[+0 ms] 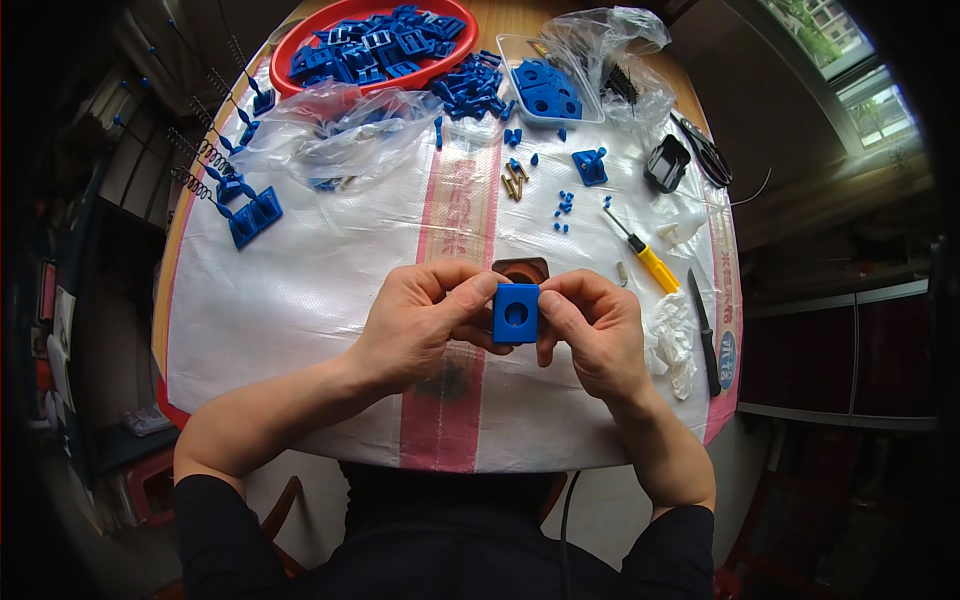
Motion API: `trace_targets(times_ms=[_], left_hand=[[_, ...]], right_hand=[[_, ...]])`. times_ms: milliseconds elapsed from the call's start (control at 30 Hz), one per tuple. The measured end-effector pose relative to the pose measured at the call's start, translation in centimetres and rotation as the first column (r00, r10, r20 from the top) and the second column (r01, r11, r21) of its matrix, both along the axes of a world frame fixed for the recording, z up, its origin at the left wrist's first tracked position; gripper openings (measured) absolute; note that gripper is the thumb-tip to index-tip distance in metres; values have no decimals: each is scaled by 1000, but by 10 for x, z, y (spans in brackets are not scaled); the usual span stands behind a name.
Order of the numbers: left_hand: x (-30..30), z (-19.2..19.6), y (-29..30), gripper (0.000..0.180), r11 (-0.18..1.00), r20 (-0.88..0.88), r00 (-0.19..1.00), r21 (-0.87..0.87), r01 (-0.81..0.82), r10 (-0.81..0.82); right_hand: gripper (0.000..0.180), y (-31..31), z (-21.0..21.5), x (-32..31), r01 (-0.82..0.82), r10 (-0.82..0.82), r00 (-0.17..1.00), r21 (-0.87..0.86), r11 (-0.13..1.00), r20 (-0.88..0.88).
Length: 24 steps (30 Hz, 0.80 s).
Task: Assembling blue plastic housing components using a screwdriver, glue, and a metal tool.
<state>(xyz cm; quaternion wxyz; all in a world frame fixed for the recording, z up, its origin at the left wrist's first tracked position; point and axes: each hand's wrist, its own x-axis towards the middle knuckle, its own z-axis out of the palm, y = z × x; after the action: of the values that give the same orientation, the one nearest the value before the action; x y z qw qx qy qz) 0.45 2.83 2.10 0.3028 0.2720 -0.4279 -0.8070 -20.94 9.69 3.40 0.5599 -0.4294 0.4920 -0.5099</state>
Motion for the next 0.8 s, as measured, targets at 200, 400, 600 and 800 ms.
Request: trace_targets(times_ms=[200,400,600,800], left_hand=[[3,-1,-2,33,999,-91,996,47,11,-7],[2,3,1,33,994,-4,1000,-104,9,-9],[0,2,-1,32,991,2,1000,-131,15,-15],[0,-2,-2,31,991,-8,999,-127,32,-33]], right_hand=[[16,0,-2,-1,-1,0,1000,-14,1000,-30],[16,1,-4,0,0,-2,999,-59,998,-43],[15,2,-3,0,12,-21,997,-109,994,-77],[16,3,-3,0,20,-35,993,-126,992,-115]])
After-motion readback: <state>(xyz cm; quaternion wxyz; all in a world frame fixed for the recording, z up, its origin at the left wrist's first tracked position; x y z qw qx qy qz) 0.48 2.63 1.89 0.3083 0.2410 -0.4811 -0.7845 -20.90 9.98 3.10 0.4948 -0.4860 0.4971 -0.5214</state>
